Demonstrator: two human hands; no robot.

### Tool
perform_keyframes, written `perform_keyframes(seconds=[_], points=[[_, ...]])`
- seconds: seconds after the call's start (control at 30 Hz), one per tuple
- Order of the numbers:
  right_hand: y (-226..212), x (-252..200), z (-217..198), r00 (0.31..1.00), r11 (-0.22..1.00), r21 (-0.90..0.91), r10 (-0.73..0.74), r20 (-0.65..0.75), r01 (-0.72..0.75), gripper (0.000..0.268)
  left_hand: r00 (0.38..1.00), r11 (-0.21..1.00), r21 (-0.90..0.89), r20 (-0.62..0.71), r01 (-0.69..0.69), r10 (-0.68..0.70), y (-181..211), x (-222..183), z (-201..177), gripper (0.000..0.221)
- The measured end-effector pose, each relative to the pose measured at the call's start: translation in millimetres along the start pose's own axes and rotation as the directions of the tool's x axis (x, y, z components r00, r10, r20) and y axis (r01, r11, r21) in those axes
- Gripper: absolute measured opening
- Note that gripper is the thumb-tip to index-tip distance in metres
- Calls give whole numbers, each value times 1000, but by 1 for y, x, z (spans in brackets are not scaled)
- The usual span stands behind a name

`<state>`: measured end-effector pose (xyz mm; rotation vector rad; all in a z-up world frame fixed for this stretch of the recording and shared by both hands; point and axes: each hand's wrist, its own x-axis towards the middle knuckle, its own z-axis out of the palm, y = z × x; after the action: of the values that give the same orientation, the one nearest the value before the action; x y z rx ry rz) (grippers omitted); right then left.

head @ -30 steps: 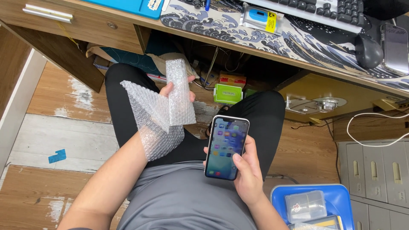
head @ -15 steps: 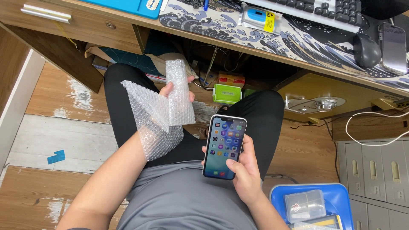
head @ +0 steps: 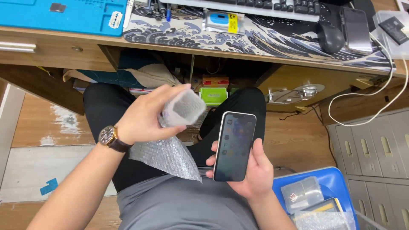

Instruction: Repairing a mobile phone by prying the casing and wrapping components in bubble wrap at a workbench.

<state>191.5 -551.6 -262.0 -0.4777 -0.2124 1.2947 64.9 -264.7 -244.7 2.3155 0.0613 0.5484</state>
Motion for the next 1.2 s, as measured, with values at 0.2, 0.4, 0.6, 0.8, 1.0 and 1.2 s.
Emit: perform_keyframes(seconds=[0.2,0.4,0.6,0.8,1.0,1.2], points=[[-11,-1,12,993,989,-112,-105,-56,98,73,964,806,560,263,-191,46,30,23,-16,89],[-15,-3,10,992,996,-49,-77,-104,72,70,919,738,614,393,-281,23,38,41,-11,92],[-20,-3,13,987,999,-43,-1,-159,-6,69,910,661,667,410,-345,61,44,61,-12,97],[-33,-4,12,976,971,-200,95,-197,-135,72,890,619,668,441,-413,119,57,73,-11,96],[-59,-2,17,927,861,-378,240,-287,-339,80,860,588,665,499,-460,109,71,78,-5,100],[-60,-5,22,920,827,-430,239,-310,-361,77,846,616,618,508,-488,161,75,75,7,100]])
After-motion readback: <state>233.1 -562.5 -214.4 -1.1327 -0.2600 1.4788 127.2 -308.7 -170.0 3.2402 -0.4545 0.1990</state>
